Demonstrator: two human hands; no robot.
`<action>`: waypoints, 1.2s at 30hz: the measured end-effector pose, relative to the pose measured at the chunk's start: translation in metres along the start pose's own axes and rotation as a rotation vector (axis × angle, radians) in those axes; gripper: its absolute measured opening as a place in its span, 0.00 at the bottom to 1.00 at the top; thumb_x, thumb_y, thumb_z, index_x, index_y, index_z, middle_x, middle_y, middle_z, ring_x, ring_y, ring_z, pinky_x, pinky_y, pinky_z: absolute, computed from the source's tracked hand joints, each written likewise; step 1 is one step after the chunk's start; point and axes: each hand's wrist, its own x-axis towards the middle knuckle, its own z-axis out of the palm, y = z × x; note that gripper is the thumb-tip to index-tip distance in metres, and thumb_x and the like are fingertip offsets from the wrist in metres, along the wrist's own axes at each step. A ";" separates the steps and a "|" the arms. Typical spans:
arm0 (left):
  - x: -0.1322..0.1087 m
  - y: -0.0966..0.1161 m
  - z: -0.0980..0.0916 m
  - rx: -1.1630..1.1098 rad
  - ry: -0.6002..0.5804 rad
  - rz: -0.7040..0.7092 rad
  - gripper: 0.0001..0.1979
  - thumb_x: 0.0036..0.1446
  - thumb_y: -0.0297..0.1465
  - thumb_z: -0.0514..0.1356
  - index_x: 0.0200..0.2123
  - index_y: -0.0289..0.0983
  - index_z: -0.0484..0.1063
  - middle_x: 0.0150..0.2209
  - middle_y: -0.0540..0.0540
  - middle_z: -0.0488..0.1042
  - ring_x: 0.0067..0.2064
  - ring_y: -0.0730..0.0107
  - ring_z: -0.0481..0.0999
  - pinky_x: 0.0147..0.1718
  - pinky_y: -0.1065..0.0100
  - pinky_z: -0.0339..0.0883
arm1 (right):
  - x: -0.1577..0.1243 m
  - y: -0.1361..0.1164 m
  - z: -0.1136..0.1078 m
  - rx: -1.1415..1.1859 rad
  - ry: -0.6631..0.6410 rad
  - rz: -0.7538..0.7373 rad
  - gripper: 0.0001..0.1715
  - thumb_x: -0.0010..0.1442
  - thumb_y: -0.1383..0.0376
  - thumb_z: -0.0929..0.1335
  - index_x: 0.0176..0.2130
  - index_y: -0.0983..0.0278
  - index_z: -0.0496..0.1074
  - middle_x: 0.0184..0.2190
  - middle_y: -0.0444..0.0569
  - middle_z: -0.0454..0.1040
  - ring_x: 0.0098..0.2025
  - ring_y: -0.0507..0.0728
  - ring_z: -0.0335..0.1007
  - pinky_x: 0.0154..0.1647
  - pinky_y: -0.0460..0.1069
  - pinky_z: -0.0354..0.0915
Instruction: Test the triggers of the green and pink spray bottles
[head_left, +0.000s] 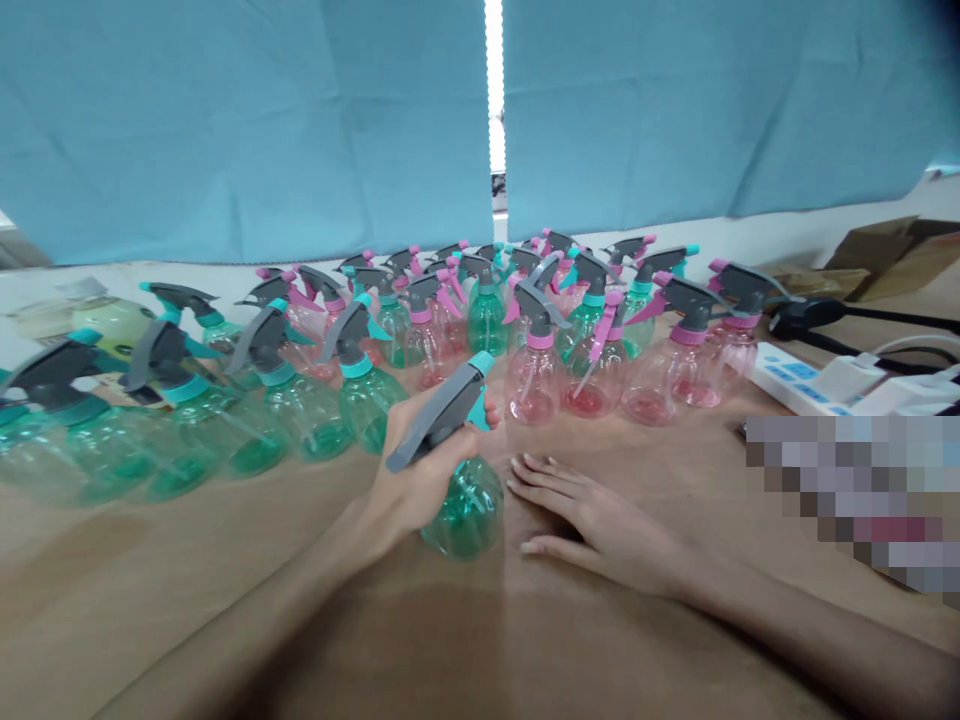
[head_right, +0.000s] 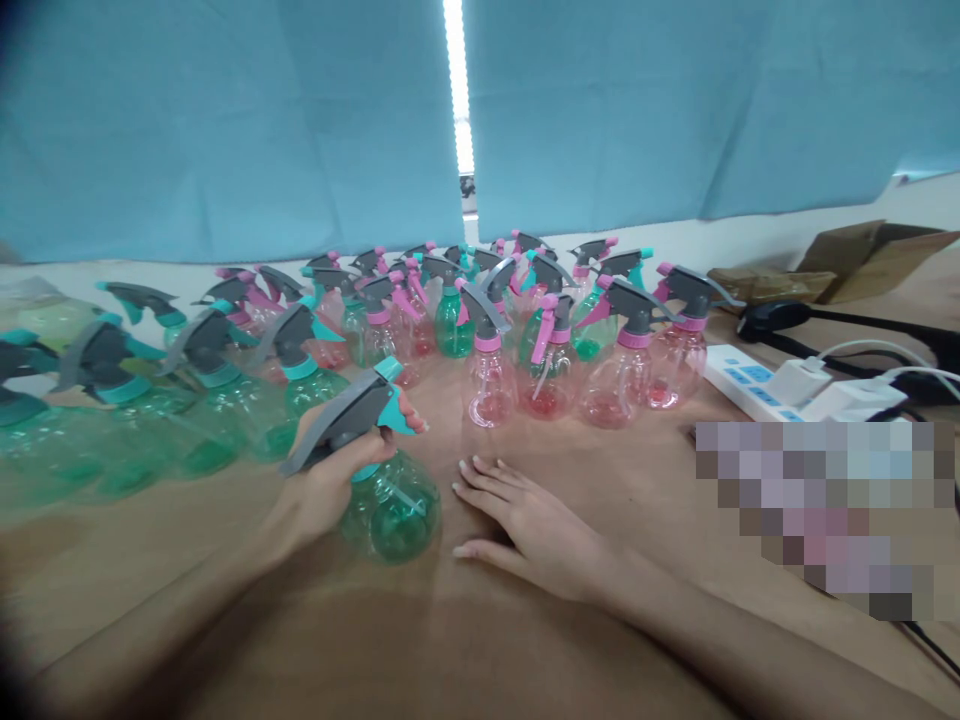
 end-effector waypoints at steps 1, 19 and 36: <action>0.000 -0.001 0.000 -0.004 -0.002 0.003 0.03 0.45 0.29 0.57 0.26 0.40 0.71 0.23 0.52 0.71 0.28 0.65 0.71 0.37 0.60 0.67 | 0.000 -0.001 0.000 -0.003 -0.003 0.004 0.38 0.63 0.47 0.62 0.66 0.61 0.53 0.66 0.50 0.53 0.68 0.62 0.44 0.67 0.62 0.47; -0.002 -0.011 0.002 0.079 0.086 -0.043 0.03 0.50 0.32 0.58 0.28 0.42 0.72 0.25 0.53 0.71 0.28 0.68 0.69 0.26 0.67 0.62 | 0.002 -0.003 -0.003 -0.020 -0.007 0.000 0.39 0.63 0.46 0.61 0.65 0.64 0.55 0.66 0.53 0.52 0.68 0.61 0.44 0.67 0.60 0.46; 0.003 -0.009 0.003 -0.026 -0.024 -0.003 0.20 0.52 0.27 0.56 0.48 0.46 0.71 0.21 0.56 0.63 0.25 0.70 0.65 0.32 0.68 0.64 | 0.002 -0.001 0.000 -0.038 -0.006 -0.011 0.40 0.64 0.46 0.61 0.65 0.66 0.55 0.66 0.54 0.52 0.68 0.61 0.44 0.67 0.60 0.45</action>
